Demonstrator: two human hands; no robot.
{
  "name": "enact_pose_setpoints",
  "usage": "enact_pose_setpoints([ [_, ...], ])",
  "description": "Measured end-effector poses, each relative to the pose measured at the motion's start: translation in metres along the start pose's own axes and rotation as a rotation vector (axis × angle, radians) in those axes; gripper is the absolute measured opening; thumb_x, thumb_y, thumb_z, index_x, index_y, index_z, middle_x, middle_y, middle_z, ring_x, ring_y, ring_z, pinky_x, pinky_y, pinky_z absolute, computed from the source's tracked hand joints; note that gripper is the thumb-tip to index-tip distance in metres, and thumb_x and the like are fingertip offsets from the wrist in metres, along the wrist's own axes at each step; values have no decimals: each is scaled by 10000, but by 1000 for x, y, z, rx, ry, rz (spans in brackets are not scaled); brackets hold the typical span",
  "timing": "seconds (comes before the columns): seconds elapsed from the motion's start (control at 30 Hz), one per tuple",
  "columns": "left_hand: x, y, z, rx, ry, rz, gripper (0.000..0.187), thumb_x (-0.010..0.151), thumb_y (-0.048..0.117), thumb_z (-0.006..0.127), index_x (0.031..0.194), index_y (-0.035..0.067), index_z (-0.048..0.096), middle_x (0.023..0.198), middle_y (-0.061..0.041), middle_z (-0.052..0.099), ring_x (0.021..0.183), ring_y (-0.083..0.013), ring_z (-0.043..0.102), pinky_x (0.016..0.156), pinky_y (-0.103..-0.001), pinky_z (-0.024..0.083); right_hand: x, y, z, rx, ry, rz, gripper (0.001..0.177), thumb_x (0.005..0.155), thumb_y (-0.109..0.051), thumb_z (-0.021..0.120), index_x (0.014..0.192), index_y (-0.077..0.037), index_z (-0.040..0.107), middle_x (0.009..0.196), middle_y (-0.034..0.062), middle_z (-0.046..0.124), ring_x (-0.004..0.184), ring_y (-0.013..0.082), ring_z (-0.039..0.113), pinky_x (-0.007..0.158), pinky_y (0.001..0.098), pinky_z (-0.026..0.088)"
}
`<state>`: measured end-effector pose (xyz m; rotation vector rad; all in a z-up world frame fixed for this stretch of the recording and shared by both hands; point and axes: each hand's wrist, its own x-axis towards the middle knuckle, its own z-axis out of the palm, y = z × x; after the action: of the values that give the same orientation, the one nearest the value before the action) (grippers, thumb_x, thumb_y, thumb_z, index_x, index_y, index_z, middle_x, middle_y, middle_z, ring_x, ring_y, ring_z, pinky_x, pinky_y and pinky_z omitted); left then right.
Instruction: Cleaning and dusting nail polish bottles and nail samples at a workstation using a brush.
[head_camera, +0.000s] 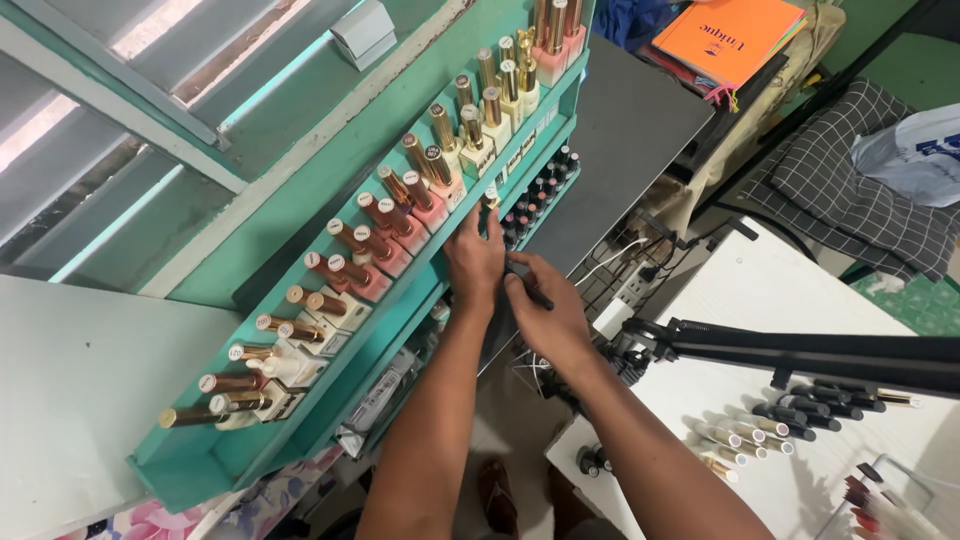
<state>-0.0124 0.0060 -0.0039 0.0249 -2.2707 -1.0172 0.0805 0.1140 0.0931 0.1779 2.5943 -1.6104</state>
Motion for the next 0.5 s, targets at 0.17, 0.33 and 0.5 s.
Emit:
enact_pose_setpoints([
  [0.17, 1, 2, 7, -11, -27, -94, 308, 939, 220, 694, 1169, 16, 712, 1067, -203, 750, 966, -385, 724, 858, -445, 570, 18, 4, 9, -27, 56, -28, 380, 915, -259, 587, 1262, -123, 664, 731, 124, 677, 695, 268, 682, 673, 392, 514],
  [0.33, 4, 5, 5, 5, -63, -208, 288, 921, 250, 725, 1106, 29, 709, 958, -183, 734, 868, -358, 721, 788, -449, 565, 44, 21, 21, 1, 139, -94, 389, 921, -244, 589, 1281, -115, 657, 715, 116, 678, 651, 252, 678, 656, 393, 526],
  [0.5, 5, 9, 2, -30, -88, -255, 285, 906, 264, 743, 1050, 27, 675, 956, -159, 705, 831, -352, 692, 755, -453, 544, 72, 42, 28, 150, 108, -95, 448, 958, -232, 560, 1382, -96, 612, 748, 84, 693, 676, 145, 673, 688, 340, 540],
])
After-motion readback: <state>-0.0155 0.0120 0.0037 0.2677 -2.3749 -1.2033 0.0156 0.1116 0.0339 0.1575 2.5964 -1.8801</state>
